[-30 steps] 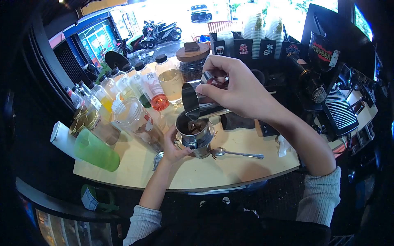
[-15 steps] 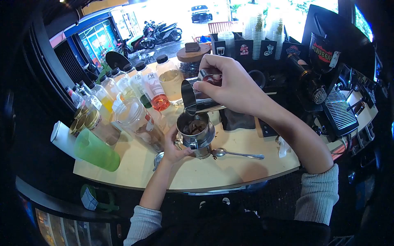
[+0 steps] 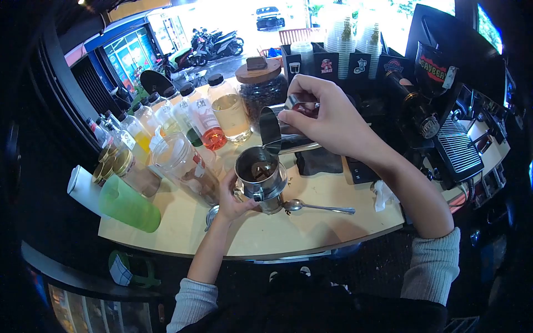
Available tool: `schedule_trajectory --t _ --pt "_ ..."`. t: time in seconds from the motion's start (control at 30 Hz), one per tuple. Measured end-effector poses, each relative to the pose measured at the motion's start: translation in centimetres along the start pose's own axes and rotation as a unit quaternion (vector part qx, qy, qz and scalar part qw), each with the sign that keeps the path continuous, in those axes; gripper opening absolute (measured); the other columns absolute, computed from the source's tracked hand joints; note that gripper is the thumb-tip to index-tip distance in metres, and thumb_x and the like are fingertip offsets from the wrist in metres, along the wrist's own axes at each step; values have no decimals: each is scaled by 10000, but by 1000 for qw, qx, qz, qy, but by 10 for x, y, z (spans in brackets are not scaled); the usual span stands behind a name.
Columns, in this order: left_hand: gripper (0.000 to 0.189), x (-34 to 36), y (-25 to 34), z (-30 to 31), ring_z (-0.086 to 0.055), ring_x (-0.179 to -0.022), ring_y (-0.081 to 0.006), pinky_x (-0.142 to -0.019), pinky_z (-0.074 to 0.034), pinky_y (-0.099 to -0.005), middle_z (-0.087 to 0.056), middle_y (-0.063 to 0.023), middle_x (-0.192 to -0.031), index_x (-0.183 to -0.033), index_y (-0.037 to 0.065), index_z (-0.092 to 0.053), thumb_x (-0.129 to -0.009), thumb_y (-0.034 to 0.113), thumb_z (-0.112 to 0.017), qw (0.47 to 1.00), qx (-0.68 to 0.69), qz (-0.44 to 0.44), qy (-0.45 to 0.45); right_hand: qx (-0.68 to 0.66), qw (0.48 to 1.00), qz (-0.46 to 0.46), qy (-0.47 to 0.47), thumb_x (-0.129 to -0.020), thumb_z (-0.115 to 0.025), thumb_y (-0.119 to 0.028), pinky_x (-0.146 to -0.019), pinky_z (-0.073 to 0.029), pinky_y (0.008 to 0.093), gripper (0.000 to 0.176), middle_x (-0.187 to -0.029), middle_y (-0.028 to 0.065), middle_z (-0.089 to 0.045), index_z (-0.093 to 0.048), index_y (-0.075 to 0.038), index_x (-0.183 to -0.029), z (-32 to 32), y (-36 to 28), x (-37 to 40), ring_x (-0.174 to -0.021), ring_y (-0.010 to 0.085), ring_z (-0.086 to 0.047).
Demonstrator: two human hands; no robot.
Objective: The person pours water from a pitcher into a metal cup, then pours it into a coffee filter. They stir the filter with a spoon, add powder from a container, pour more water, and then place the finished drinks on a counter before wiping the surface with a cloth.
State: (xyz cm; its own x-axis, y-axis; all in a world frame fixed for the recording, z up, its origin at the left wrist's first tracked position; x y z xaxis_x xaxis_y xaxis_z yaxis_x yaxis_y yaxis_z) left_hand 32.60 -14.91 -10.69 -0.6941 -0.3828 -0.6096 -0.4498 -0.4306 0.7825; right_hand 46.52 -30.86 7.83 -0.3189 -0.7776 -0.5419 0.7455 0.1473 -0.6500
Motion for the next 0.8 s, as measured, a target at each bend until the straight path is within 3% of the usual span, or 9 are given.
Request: schedule_trajectory --t 0.13,0.2,0.33,0.43,0.53,0.63,0.8 --pt "830 -1 2 -1 -552 -1071 -227 -956 -393 -350 -590 -116 -1103 -1181 -16 -537 -528 404 -831 1000 7 -4 1 -7 1000 -17 -6 -806 -654 -55 -545 -371 179 202 -642 -39 -416 -457 -29 -776 6 2 9 -603 14 -381" --pt "832 -1 3 -2 -552 -1070 -226 -956 -392 -351 -591 -115 -1100 -1179 -18 -538 -529 411 -832 1000 13 -2 3 -104 992 -71 -5 -835 -635 -67 -572 -420 166 186 -672 -37 -476 -459 -33 -787 7 7 17 -635 4 -456" --pt "829 -1 1 -1 -565 -1046 -220 -944 -403 -346 -596 -110 -1086 -1167 -24 -541 -534 424 -830 1000 21 -10 5 -163 985 -56 21 -845 -627 -71 -575 -458 184 168 -703 -26 -520 -467 -45 -801 16 34 38 -654 13 -512" --pt "819 -2 3 -2 -572 -1029 -214 -933 -410 -340 -599 -104 -1073 -1157 -25 -543 -538 429 -829 1000 19 -15 5 -293 937 -165 100 -844 -614 -52 -594 -498 199 146 -715 -9 -548 -475 -72 -804 13 62 64 -644 36 -540" --pt "811 -2 5 -3 -573 -1024 -208 -927 -413 -334 -600 -98 -1062 -1152 -23 -543 -542 431 -827 1000 27 -10 3 -328 911 -216 125 -841 -600 -39 -575 -477 200 150 -674 -14 -527 -467 -77 -784 2 108 91 -610 56 -528" --pt "808 -1 3 -2 -571 -1027 -205 -930 -410 -332 -599 -95 -1062 -1154 -22 -539 -547 428 -825 1000 20 -8 6 -391 873 -244 161 -833 -577 -22 -516 -388 224 181 -629 -11 -484 -445 -92 -731 -16 149 115 -569 73 -487" --pt "811 -2 8 -4 -563 -1046 -211 -942 -402 -338 -594 -98 -1077 -1167 -23 -529 -552 414 -826 1000 26 -6 4 -412 857 -252 181 -841 -571 -46 -554 -389 229 189 -644 -5 -494 -434 -95 -719 -35 169 131 -576 84 -487"
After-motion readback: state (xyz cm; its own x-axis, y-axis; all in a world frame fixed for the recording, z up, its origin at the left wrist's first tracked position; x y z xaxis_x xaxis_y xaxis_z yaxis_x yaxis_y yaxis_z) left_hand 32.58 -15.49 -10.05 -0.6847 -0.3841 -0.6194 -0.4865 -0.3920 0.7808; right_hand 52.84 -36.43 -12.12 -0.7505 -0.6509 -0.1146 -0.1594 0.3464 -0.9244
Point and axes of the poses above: each hand's wrist, its own x-axis away from the middle knuckle, its own z-axis out of the back of the hand, y = z × x, the point moved 5 cm from there along -x, towards the middle knuckle
